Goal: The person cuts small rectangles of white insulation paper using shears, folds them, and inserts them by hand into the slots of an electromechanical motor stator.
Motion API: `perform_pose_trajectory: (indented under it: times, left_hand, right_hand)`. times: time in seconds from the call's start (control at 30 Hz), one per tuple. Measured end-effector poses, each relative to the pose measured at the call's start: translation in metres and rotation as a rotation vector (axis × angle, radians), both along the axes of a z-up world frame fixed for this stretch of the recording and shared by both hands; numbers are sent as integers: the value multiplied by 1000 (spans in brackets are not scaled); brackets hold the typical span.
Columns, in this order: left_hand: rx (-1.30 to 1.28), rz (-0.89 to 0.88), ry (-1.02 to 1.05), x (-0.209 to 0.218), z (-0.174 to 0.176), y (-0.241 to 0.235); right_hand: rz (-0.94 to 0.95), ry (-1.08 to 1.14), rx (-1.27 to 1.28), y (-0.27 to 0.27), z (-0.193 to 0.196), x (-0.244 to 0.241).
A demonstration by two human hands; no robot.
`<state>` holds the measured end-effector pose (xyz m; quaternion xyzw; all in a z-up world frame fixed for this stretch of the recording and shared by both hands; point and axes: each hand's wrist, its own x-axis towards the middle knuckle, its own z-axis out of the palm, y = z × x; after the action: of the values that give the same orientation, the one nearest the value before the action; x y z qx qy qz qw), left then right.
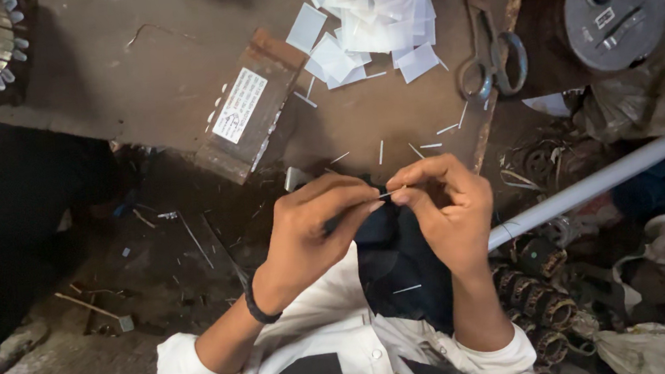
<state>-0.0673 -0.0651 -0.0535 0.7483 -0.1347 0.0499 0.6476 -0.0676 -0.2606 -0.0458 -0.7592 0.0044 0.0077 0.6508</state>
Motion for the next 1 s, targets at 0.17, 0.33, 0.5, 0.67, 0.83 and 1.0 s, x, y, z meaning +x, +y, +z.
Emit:
perform_pose_trajectory:
  times: [0.17,0.33,0.5,0.67,0.83,1.0]
  left_hand:
    - [125,-11,-113,3,6,3]
    - [46,-60,103,4,9,2]
    - [-27,-44,118,4,5,-3]
    - [-203,-160,304,2,-10,-8]
    - [-398,-218,647,-3,-22,-9]
    - [-347,-167,549,-1,-20,-7]
  right_hand:
    - [-17,-104,-138,2,3,3]
    - [-70,-310,-403,8,14,5]
    - [5,-461,-509,3,17,8]
    - [127,-575,-523,-5,8,11]
    - [179,-480,-541,-7,5,7]
    - [238,-512,-579,-2,26,5]
